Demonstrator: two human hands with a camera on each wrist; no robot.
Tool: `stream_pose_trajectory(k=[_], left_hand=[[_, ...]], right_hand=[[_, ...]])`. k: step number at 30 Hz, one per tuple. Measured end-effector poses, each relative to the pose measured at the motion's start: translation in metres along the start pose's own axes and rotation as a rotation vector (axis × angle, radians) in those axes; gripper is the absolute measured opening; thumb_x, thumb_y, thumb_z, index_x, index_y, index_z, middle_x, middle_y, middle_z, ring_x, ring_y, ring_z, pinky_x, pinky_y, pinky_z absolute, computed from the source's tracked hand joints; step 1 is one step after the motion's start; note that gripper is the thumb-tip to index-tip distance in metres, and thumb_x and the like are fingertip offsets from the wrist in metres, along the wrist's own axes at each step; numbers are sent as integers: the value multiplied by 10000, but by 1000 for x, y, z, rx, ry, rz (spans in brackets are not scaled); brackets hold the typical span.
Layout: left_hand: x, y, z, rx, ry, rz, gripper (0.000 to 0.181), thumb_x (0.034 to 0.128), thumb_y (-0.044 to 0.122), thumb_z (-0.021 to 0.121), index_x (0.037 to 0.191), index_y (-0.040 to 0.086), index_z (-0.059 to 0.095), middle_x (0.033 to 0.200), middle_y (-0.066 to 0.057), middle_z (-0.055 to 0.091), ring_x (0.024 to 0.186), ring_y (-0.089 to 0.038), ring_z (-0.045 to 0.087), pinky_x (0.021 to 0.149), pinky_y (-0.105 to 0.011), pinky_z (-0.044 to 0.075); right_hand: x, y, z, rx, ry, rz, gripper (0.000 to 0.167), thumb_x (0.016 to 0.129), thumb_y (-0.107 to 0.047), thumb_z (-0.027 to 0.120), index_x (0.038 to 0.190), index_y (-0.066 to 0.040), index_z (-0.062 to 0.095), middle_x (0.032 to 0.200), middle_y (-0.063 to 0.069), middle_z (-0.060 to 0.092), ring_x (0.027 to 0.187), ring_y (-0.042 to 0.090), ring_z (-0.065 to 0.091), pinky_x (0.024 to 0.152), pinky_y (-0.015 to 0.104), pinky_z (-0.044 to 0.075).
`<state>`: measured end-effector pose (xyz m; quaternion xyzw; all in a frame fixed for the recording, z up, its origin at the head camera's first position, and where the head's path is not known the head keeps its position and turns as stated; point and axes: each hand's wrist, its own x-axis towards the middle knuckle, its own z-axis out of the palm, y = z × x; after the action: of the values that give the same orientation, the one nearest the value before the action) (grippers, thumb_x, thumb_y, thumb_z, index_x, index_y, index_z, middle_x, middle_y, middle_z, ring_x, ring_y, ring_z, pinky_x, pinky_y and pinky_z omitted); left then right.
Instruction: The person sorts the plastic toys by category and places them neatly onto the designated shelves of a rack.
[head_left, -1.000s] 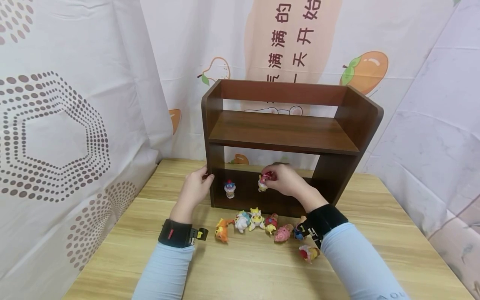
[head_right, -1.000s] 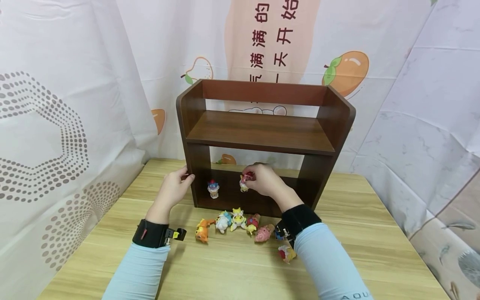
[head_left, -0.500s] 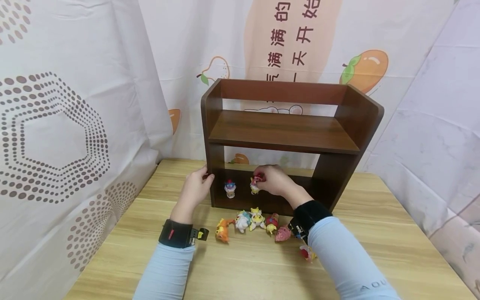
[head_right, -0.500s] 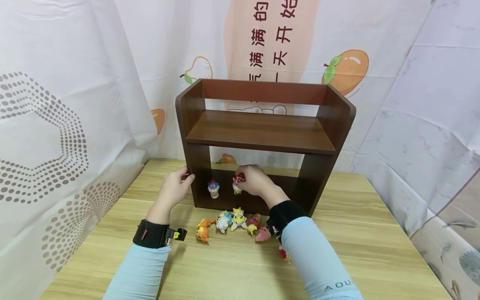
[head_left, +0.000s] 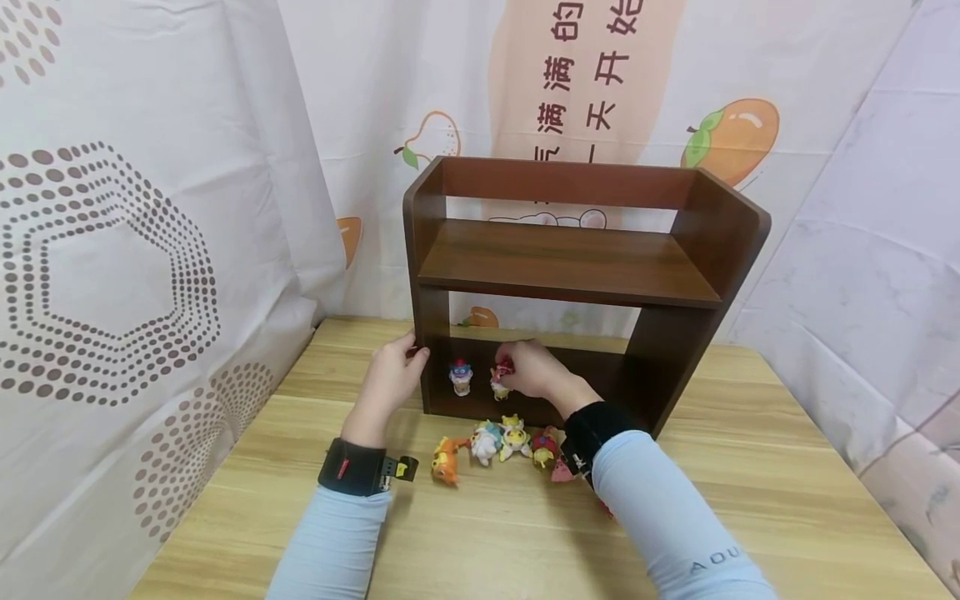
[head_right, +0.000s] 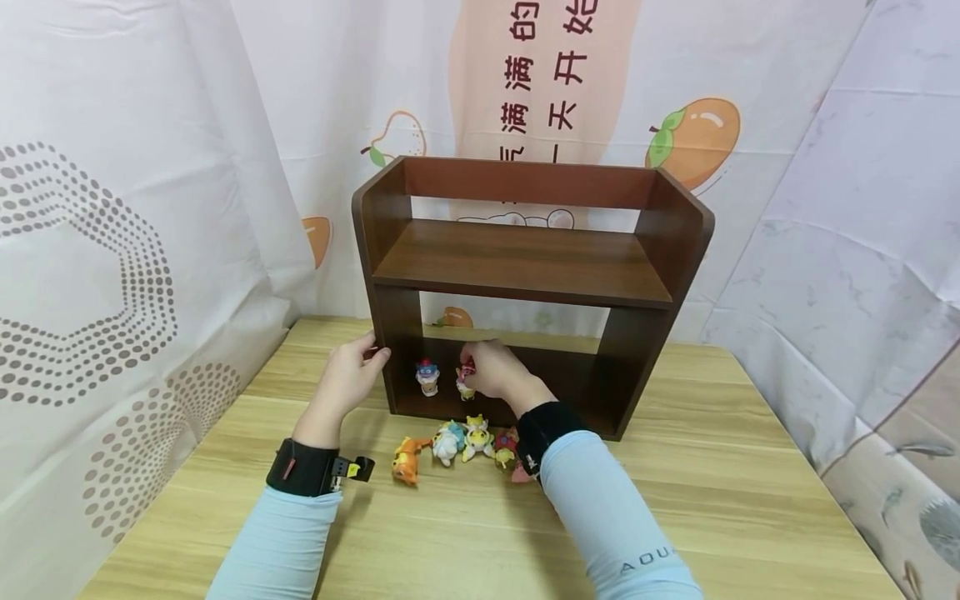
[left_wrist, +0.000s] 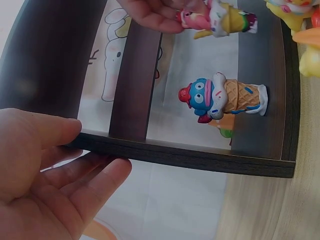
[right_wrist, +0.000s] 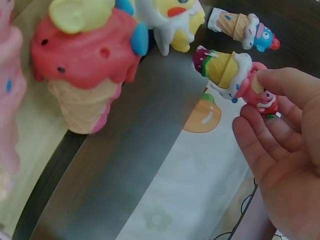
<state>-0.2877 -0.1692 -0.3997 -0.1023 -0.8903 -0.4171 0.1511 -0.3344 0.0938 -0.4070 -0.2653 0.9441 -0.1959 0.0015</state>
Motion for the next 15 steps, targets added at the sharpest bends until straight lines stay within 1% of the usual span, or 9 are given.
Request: stream_pose_trajectory(k=[4, 8, 15], left_hand=[[0, 1, 1, 2, -6, 1, 442, 1044, 199, 578, 1450, 25, 564, 1393, -202, 596, 1161, -345, 656, 935, -466, 556], [0, 2, 0, -1, -7, -2, 444, 1043, 194, 578, 1451, 19, 560, 1401, -206, 587, 1164, -348, 653, 934, -465, 555], [-1, 2, 0, -4, -4, 2, 447, 1040, 181, 581, 1448, -1, 555, 1396, -219, 587, 1162, -361, 652, 928, -471, 558]], right_hand=[[3, 0, 5, -18, -23, 19, 242, 926, -127, 723, 1154, -54, 686, 1015, 61, 678, 867, 195, 601, 817, 388, 533], [7, -1, 8, -31, -23, 27, 247, 942, -146, 723, 1169, -55, 684, 1044, 68, 682, 931, 215, 628, 849, 404, 534], [11, -6, 15, -44, -13, 11, 238, 951, -161, 739, 1157, -59, 677, 1035, 70, 681, 905, 202, 633, 826, 391, 544]])
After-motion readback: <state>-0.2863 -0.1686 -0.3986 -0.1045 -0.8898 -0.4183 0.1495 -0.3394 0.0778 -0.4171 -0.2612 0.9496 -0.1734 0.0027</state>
